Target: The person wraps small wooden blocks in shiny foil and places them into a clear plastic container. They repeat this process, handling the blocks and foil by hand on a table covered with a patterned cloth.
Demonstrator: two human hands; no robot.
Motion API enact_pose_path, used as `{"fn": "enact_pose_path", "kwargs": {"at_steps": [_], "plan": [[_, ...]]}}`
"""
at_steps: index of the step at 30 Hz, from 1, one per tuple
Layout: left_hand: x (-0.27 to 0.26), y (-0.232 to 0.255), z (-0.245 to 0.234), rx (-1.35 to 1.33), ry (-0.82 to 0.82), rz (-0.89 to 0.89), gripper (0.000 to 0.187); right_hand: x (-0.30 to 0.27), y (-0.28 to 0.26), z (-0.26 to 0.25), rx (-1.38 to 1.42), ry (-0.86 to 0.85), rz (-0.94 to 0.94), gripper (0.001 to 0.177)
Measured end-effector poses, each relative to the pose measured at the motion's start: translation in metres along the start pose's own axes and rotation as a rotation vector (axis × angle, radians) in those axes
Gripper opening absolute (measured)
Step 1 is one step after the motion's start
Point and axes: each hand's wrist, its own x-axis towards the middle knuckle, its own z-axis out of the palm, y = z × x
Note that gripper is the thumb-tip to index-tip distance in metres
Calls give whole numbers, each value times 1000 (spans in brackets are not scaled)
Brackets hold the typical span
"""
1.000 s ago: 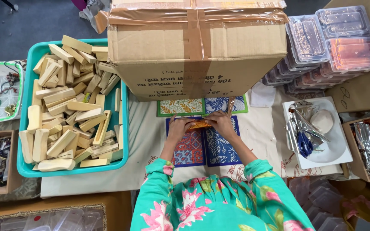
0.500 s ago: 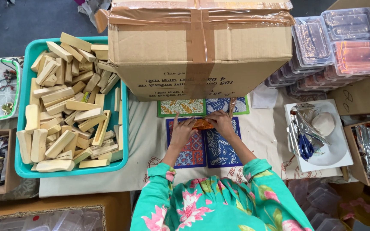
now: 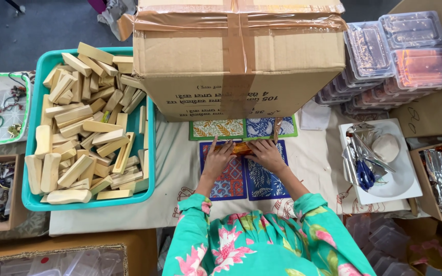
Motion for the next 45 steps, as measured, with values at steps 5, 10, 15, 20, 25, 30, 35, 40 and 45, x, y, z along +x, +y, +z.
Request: {"fn": "enact_pose_path", "kwargs": {"at_steps": [5, 10, 15, 20, 25, 30, 35, 40, 45], "plan": [[1, 0, -11, -22, -4, 14, 56, -10, 1, 7, -113, -57, 2, 49], [-2, -3, -10, -30, -25, 14, 62, -9, 1, 9, -159, -72, -9, 50], [6, -10, -10, -17, -108, 6, 62, -3, 9, 9, -56, -128, 42, 51], [26, -17, -6, -211, -231, -74, 59, 16, 12, -15, -37, -229, 107, 48], [48, -27, 8, -343, -350, -139, 55, 17, 28, -16, 94, -265, 198, 57], [77, -40, 19, -444, -406, -195, 51, 29, 53, -18, 266, -332, 385, 51], [86, -56, 40, -509, -388, -257, 48, 31, 83, 10, 377, -299, 427, 49], [94, -59, 30, -511, -490, -337, 47, 21, 95, 37, 452, -273, 511, 48], [88, -66, 50, -650, -328, -478, 47, 27, 87, 32, 604, -114, 658, 49]]}}
